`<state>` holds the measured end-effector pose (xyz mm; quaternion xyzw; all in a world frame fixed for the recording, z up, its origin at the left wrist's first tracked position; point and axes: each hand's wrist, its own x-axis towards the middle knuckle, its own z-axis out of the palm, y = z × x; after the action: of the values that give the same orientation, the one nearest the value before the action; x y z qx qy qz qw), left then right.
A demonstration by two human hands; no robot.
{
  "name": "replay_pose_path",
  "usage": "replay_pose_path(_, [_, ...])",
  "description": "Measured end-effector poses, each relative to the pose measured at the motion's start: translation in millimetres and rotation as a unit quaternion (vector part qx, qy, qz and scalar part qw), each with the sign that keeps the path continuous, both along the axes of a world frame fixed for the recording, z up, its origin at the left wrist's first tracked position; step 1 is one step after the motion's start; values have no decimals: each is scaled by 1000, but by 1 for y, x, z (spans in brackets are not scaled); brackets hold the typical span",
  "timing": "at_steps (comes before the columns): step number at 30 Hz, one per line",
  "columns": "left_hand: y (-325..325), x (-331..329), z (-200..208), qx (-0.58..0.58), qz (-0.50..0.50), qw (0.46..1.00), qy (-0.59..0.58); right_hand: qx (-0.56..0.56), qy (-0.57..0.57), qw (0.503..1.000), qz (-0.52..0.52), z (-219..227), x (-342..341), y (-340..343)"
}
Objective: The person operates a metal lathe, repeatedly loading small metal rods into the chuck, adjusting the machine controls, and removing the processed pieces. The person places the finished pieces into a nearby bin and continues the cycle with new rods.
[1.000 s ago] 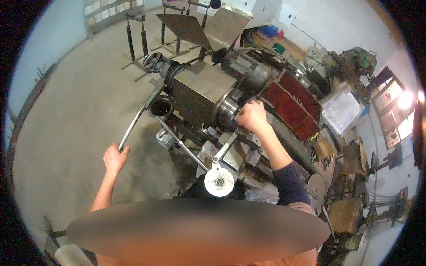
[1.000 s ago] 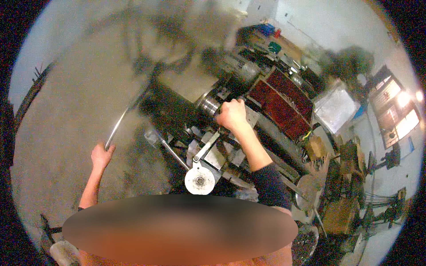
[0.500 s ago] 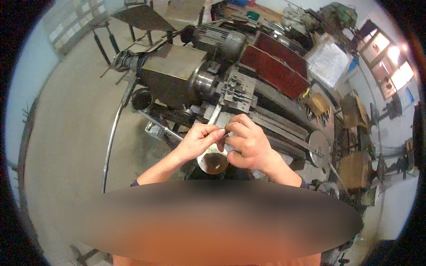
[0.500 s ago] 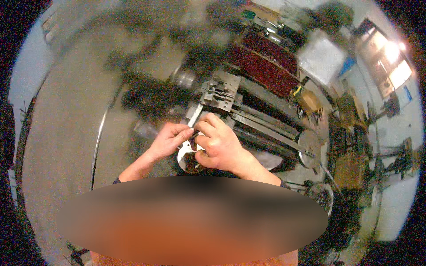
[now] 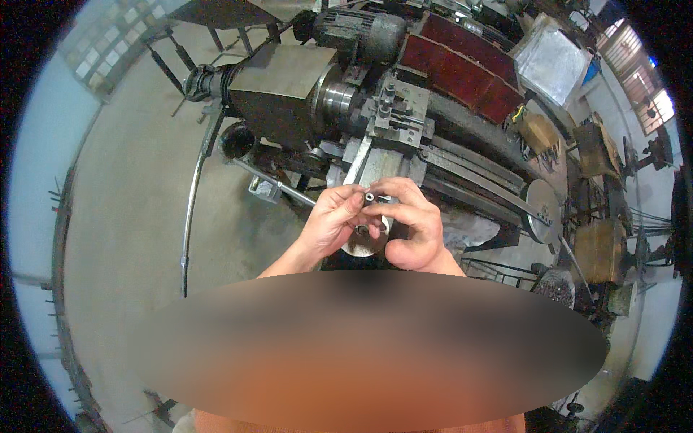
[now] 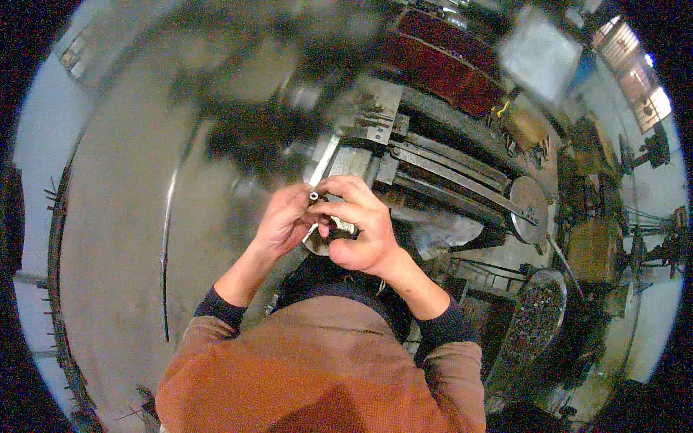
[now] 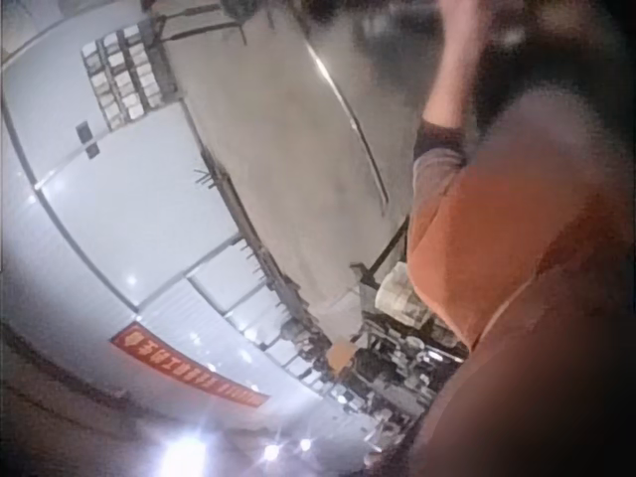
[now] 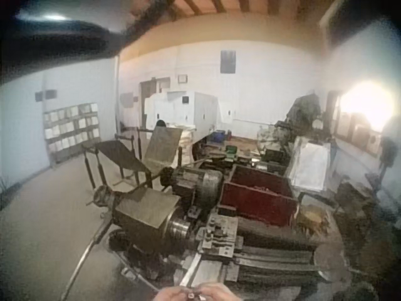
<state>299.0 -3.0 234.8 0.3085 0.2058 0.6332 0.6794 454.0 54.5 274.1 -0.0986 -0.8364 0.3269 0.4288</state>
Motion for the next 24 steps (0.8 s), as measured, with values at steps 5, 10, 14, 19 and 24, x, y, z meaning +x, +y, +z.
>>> replay_pose_path(5, [5,8,-6,2,-24,1000,-3,14,7,1000,-15,1,5,1])
replay_pose_path(10, [9,10,-8,-10,-47,999,6,-43,25,999,-19,-4,11,2])
replay_pose_path(14, [13,14,-9,-12,-52,999,7,-61,22,998,-19,-13,15,9])
replay_pose_path(19, [19,20,-9,-27,-46,999,9,-160,30,987,-2,-24,21,15])
replay_pose_path(24, [27,24,-8,-42,-42,998,19,-219,46,975,7,-28,23,21])
